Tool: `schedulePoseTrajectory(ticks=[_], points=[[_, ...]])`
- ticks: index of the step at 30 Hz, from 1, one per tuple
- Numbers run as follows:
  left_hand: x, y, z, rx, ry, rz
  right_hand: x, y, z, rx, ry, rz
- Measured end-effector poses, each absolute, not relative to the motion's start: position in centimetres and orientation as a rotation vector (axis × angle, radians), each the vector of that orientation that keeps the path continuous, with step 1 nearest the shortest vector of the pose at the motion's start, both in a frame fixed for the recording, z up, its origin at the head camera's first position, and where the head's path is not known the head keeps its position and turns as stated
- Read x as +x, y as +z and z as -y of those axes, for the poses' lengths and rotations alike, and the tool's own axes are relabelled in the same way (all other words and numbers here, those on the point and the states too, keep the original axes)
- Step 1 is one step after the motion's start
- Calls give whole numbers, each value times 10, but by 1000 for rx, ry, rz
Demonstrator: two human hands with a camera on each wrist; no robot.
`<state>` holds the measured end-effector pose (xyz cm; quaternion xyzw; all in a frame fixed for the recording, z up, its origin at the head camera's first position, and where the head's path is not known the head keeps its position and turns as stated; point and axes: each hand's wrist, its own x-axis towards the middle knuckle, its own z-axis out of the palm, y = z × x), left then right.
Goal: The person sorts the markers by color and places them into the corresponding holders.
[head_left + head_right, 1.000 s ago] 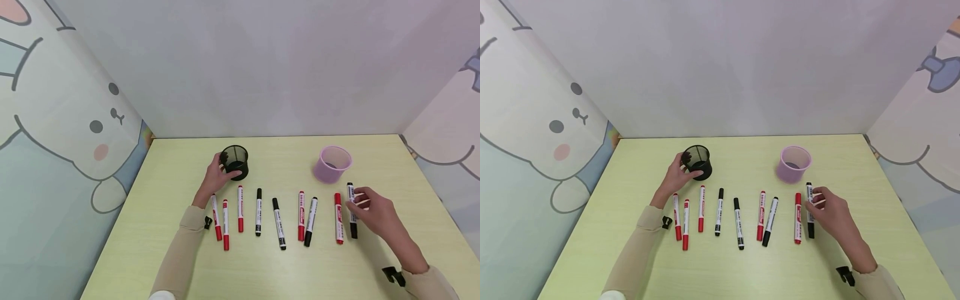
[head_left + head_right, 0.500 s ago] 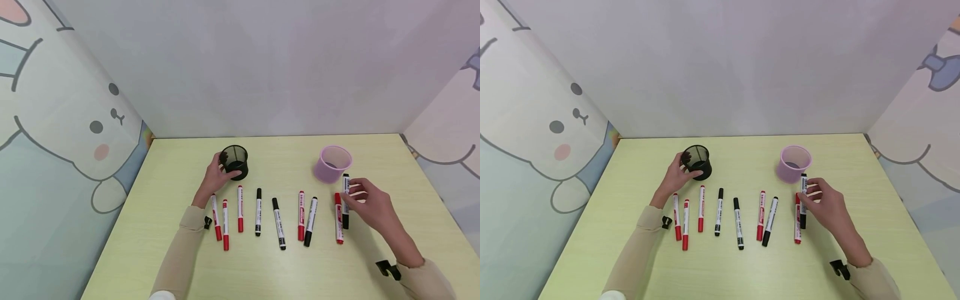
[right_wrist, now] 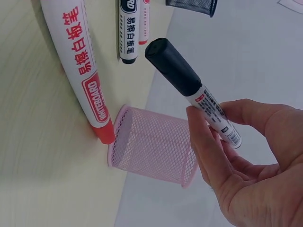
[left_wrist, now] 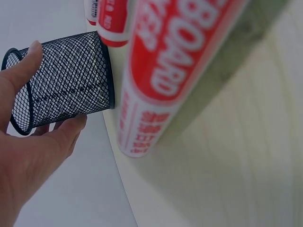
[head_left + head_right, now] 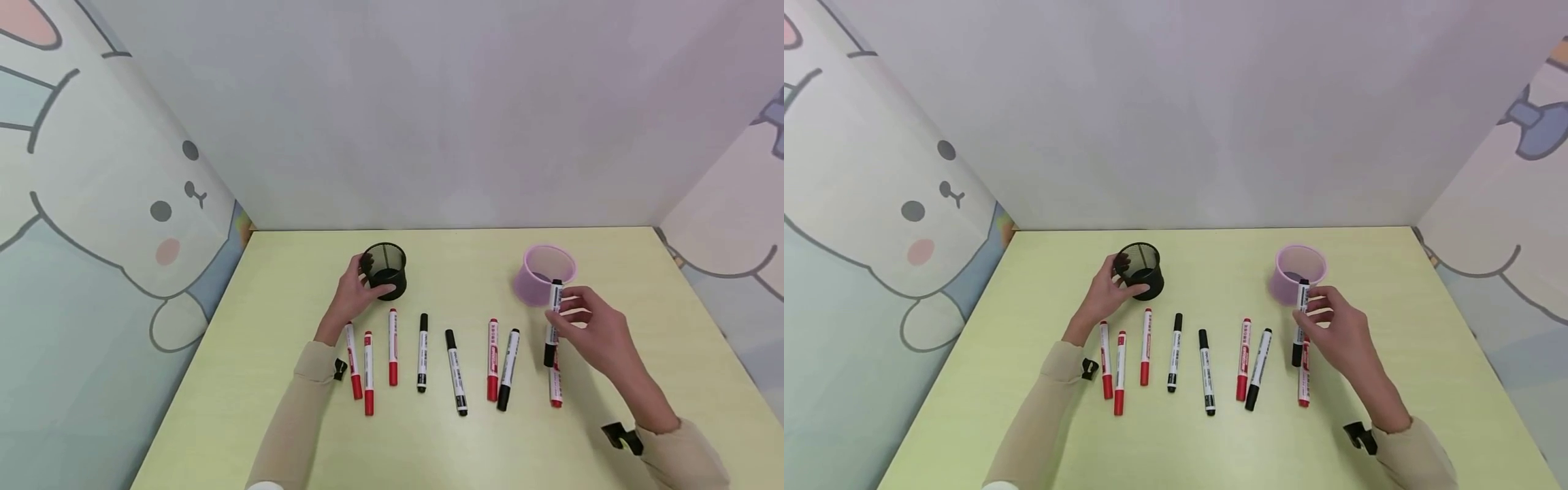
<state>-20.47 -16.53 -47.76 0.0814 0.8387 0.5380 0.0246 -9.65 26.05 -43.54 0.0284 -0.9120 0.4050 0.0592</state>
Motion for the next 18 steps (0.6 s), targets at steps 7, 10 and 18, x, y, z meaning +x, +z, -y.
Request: schedulePoseTrajectory(ticks=[7,10,18], points=[[-204,-479,164,246,1671,-2590,-99,-434,-255,92,1241,2739],[-205,-479,164,237,1659,-2593,-101,-432,-252,93,1246,2722],[-204,-477,164,232,1654,-2590,-107,-428,-243,93,1283,2676]])
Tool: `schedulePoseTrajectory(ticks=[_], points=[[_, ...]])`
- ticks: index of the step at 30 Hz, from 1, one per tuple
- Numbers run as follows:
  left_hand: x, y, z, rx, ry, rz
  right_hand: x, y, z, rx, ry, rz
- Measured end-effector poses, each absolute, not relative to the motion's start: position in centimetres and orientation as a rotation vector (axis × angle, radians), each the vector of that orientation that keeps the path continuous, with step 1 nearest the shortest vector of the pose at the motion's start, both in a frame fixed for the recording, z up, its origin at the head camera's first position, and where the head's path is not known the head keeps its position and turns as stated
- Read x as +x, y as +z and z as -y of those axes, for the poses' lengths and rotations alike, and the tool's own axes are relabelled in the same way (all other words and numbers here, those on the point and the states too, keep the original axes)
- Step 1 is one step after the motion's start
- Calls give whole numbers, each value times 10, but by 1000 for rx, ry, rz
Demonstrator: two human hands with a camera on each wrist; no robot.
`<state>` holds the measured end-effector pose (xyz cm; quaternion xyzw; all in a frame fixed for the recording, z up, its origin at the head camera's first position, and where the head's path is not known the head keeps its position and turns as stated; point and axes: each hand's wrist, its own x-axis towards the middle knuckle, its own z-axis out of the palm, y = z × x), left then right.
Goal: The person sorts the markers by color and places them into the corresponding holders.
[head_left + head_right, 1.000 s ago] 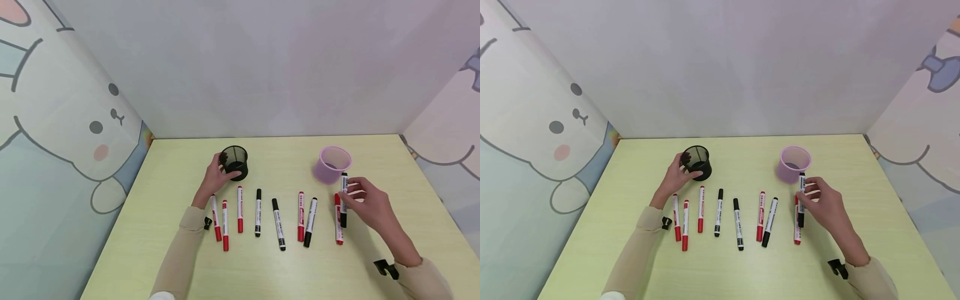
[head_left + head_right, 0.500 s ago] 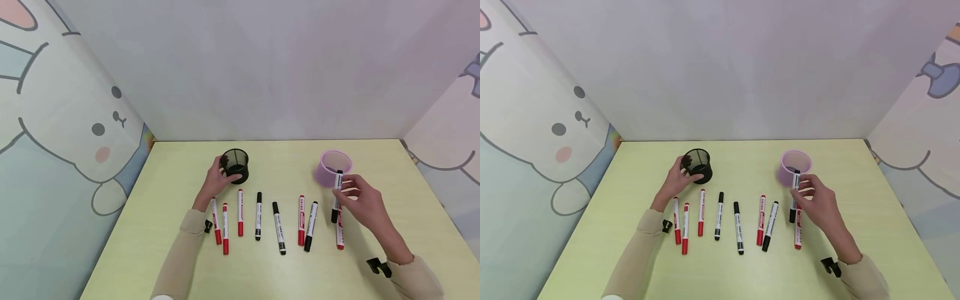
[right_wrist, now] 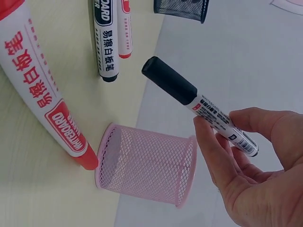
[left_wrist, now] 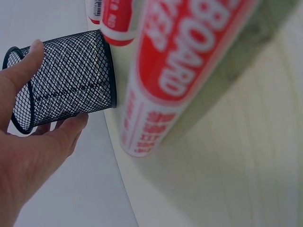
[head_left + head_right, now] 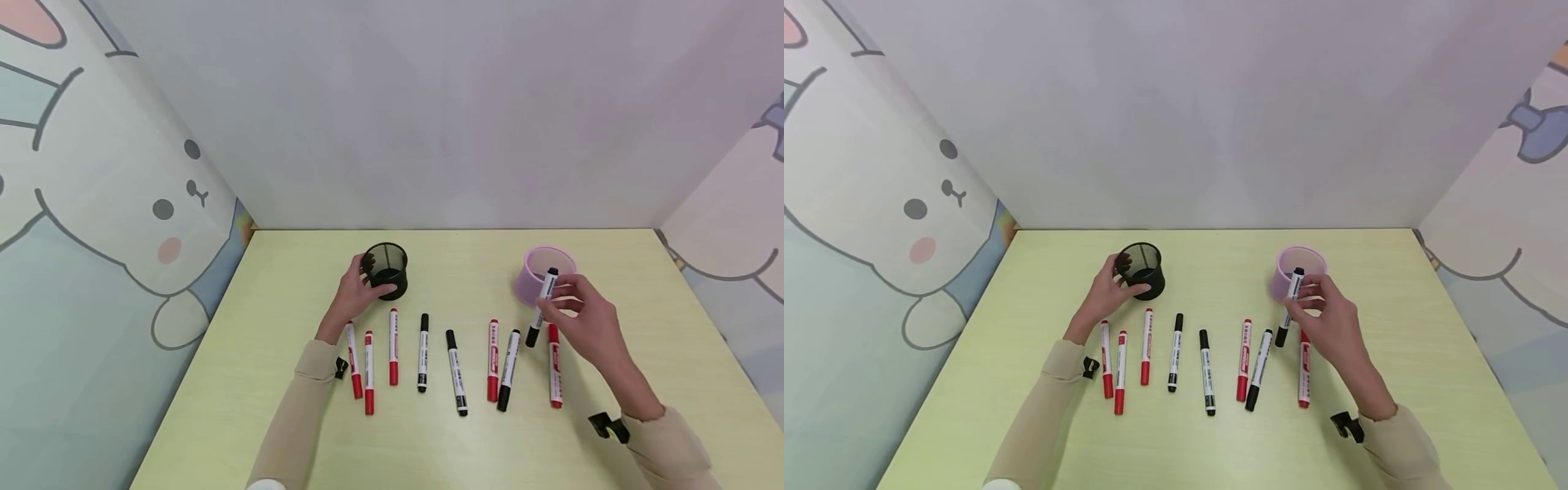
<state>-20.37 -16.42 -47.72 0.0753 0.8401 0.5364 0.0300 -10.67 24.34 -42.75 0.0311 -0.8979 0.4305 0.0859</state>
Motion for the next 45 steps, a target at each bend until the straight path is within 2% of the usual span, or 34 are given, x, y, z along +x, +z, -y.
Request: schedulePoseTrajectory(ticks=[23,45], points=[[-205,-479,163,230,1658,-2589,-131,-420,-218,85,1486,2549],[-205,-477,163,213,1631,-2591,-153,-414,-181,230,1709,2406]])
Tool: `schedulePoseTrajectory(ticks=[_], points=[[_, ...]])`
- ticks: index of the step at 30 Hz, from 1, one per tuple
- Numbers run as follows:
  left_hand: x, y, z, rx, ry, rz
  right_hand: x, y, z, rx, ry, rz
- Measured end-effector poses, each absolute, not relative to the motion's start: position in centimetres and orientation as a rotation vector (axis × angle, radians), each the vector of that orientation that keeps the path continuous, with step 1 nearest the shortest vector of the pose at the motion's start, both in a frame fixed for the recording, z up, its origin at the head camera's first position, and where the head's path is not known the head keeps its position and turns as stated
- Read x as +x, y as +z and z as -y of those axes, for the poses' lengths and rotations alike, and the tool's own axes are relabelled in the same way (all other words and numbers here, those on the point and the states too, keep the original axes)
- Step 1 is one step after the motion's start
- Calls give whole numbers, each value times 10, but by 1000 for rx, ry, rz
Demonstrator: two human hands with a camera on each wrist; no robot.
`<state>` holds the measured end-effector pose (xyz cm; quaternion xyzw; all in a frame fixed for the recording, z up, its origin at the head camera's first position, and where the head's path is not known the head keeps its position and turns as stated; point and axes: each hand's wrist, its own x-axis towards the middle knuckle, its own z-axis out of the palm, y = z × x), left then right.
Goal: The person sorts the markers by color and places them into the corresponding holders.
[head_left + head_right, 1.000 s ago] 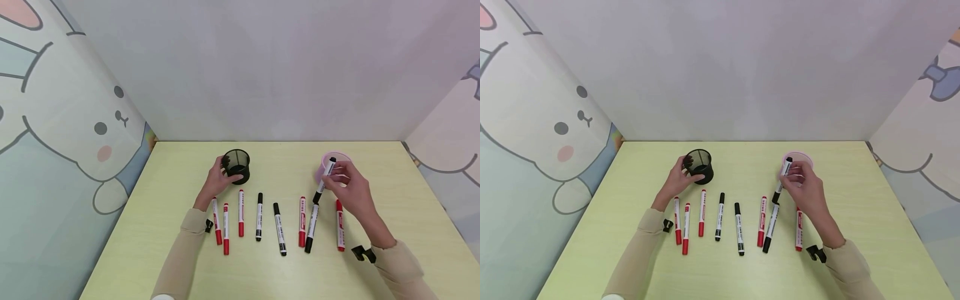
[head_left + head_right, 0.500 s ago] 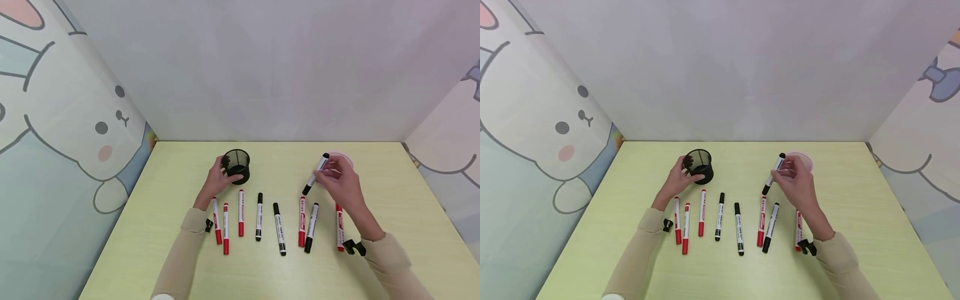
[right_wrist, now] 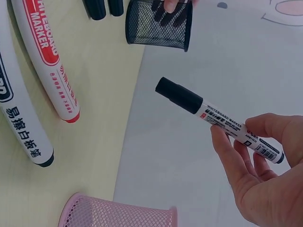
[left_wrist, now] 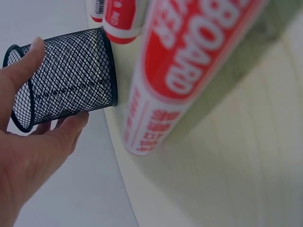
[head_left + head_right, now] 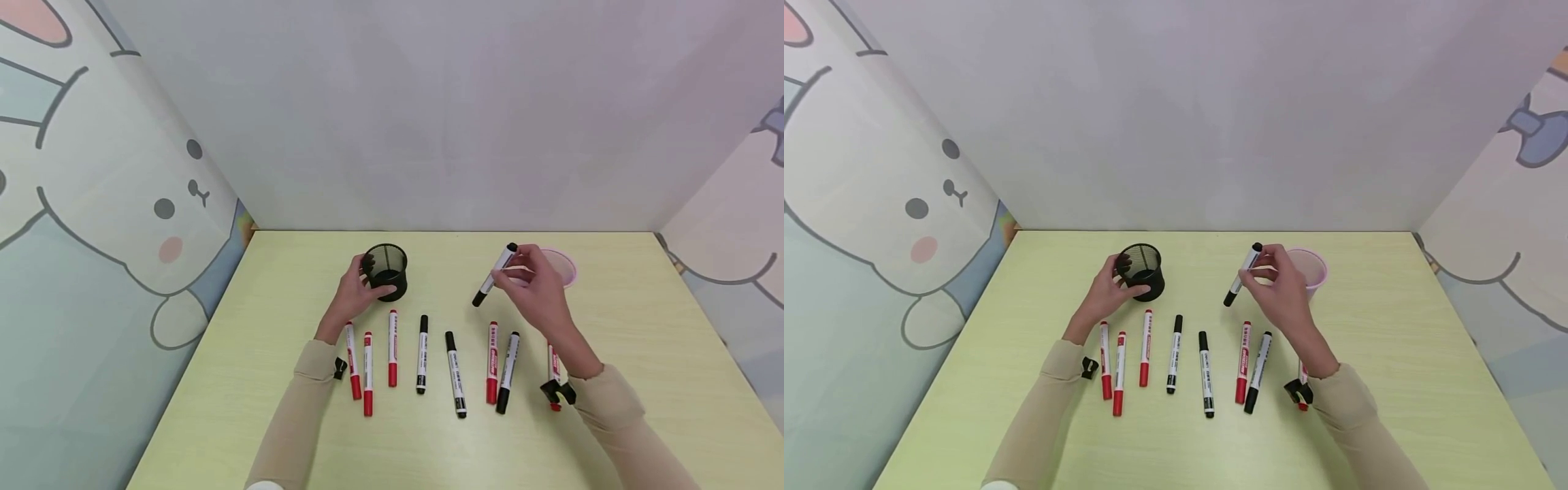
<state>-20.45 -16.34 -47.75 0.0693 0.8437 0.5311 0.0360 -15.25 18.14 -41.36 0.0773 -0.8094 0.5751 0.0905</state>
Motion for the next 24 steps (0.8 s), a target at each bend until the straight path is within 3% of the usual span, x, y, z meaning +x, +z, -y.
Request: schedulePoseTrajectory(ticks=[24], points=[[-208,-478,164,221,1652,-2592,-176,-412,-150,332,1781,2273]])
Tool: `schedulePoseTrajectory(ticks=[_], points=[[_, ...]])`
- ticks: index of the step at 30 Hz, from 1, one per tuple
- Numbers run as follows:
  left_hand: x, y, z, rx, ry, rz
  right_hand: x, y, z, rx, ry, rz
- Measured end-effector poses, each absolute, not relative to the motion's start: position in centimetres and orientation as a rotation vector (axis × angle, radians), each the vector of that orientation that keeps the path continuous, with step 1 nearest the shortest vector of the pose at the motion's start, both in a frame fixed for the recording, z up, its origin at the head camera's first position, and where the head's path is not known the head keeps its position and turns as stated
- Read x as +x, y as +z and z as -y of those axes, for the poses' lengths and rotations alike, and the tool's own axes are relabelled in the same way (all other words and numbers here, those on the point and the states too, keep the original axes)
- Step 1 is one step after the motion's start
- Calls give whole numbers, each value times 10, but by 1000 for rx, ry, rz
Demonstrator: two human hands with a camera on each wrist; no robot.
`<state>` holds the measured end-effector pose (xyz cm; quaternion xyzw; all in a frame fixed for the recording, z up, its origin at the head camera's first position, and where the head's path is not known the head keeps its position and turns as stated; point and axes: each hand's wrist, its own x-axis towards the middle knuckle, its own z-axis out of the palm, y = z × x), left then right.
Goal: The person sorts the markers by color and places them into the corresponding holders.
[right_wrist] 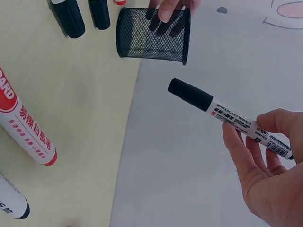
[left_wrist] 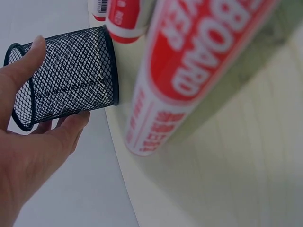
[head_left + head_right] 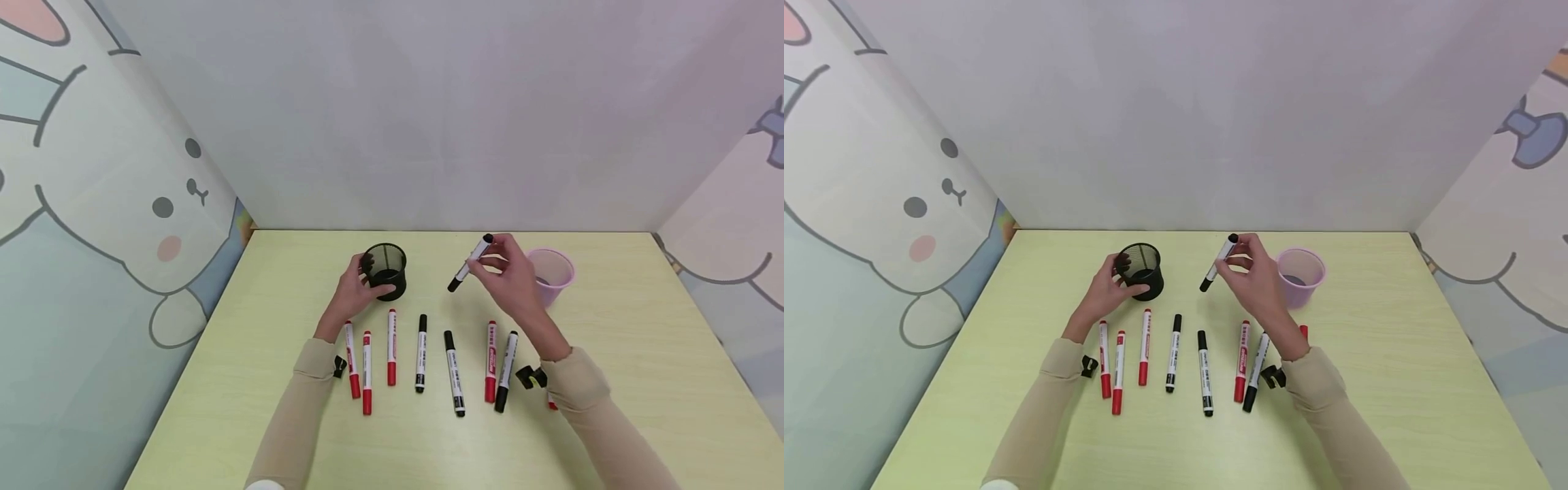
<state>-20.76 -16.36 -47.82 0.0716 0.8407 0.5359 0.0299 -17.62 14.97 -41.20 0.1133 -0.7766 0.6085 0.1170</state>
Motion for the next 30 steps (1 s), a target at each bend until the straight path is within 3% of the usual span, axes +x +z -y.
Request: schedulePoseTrajectory(ticks=[30], points=[[-204,-473,162,230,1664,-2585,-192,-410,-103,496,1941,2035]])
